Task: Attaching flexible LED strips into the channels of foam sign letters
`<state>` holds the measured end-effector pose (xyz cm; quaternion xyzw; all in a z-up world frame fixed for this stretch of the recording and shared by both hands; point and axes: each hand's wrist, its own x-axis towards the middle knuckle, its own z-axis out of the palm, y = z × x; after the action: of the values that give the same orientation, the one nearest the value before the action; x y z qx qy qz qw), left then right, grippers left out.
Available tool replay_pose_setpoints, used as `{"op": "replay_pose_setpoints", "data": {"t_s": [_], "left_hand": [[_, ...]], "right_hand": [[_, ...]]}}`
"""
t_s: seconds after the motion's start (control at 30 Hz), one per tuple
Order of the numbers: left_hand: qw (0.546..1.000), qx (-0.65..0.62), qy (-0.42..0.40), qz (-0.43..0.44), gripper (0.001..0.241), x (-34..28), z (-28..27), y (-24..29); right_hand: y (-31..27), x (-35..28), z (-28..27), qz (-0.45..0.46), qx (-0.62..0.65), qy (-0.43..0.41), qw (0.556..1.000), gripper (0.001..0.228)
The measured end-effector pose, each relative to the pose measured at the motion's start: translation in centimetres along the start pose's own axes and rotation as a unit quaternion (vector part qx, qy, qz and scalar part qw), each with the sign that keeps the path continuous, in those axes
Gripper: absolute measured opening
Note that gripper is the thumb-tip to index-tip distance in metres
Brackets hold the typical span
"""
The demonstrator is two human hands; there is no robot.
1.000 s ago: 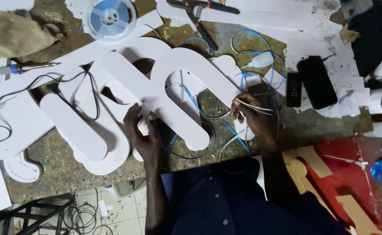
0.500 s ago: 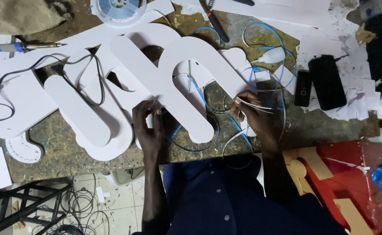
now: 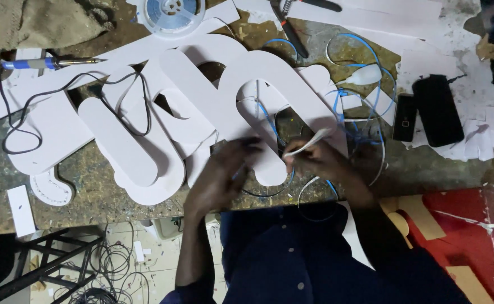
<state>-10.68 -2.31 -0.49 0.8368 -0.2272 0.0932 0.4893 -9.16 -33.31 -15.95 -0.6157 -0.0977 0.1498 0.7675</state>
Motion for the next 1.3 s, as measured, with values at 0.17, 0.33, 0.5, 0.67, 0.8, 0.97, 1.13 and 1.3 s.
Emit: {"op": "replay_pose_setpoints", "data": {"t_s": [0.17,0.33,0.5,0.67,0.8,0.97,1.13,1.3], "left_hand": [[0.942,-0.143,-0.301,-0.034,0.049,1.8,0.1,2.2],[0.975,0.034,-0.152,-0.16,0.042,1.3,0.9,-8.0],[0.97,0.057,-0.144,-0.185,0.036,0.8,0.5,-9.5],[0.977,0.036,-0.117,-0.176,0.028,0.4,0.1,-8.8],[0.971,0.02,-0.118,-0.205,0.03,0.4,0.2,-8.7],[0.969,0.011,-0.119,-0.217,0.028,-0.2,0.9,-9.8],[0.963,0.057,-0.135,-0.224,0.032,0.5,0.4,-9.7],[0.957,0.156,-0.042,-0.242,0.047,3.3,-2.3,-13.1]], "right_hand": [[-2.1,0.1,-1.1,-0.011,-0.065,-0.09,0.994,0.011],[-2.8,0.8,-3.7,-0.015,-0.088,-0.048,0.995,0.017],[-2.3,1.4,-2.4,0.038,-0.092,-0.037,0.994,0.016],[-1.5,2.3,-1.7,0.024,-0.085,-0.034,0.995,0.012],[-3.1,2.4,-0.8,0.02,-0.096,-0.025,0.995,0.014],[-2.0,2.7,-1.6,0.015,-0.085,0.002,0.996,0.018],[-1.7,2.3,-1.4,0.013,-0.078,0.021,0.997,0.018],[-1.8,1.9,-1.4,0.01,-0.063,0.03,0.998,0.017]]}}
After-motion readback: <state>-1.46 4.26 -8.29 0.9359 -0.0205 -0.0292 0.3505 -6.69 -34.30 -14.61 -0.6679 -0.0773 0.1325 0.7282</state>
